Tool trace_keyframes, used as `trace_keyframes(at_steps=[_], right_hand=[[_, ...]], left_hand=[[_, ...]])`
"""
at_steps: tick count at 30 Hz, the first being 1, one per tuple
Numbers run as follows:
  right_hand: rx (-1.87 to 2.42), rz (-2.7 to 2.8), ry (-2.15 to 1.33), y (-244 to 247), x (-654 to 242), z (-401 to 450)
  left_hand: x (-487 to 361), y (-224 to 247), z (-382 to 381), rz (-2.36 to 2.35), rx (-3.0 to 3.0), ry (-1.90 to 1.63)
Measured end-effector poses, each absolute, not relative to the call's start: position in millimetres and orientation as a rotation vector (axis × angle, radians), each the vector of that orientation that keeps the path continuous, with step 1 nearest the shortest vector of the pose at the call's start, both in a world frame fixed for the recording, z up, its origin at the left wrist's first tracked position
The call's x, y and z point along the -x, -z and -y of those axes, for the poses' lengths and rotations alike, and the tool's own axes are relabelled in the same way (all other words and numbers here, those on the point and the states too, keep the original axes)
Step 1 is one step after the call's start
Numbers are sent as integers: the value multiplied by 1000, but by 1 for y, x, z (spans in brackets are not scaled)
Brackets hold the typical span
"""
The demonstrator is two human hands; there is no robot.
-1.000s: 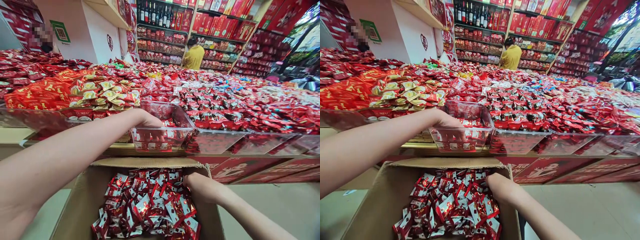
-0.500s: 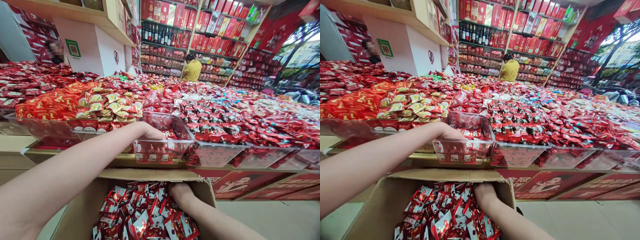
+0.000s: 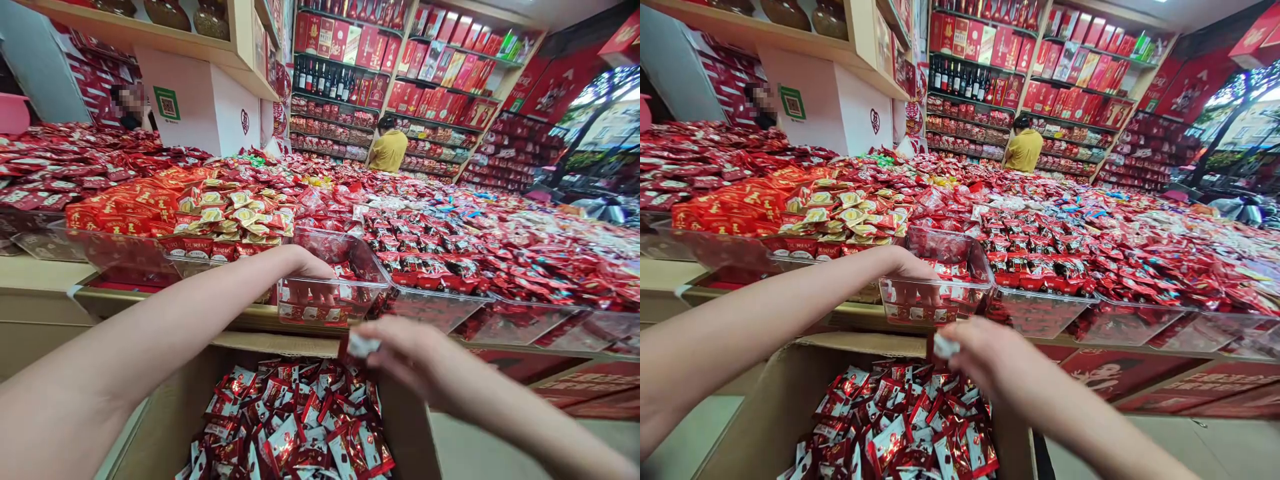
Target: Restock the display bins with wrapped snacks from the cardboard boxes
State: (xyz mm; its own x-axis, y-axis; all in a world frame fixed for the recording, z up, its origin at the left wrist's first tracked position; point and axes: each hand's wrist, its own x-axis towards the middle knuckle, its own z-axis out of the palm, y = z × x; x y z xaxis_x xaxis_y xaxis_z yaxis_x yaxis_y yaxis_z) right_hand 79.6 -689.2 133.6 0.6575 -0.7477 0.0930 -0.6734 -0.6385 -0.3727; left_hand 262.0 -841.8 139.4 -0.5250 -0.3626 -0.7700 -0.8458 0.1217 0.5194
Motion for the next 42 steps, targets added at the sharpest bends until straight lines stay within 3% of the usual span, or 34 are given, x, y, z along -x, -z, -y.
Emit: trace_keyframes(at_steps=[2,5,11,14,20,42], right_hand=[[2706,-1275,434,-178,-79,707],[2894,-1498,214,-211,-92,746],[2824,-1329,-784,-193,-138,812],[2583,-1280,-1046,-182,-149,828],[2081,-1321,-996,-158,-148,854],[1629,-1270,-970,-136,-143,858]], left_hand=[[-262,-140,842,-1926,1159,-1401],[-263,-140,842,-1916,1160,-1400],[-264,-139,844,-1925,1131,-1379],[-264,-140,844,-1936,1113,-1375],[-264,-141,842,-1938,1102,-1378],[-263,-146,831,-1952,1278,-1539]])
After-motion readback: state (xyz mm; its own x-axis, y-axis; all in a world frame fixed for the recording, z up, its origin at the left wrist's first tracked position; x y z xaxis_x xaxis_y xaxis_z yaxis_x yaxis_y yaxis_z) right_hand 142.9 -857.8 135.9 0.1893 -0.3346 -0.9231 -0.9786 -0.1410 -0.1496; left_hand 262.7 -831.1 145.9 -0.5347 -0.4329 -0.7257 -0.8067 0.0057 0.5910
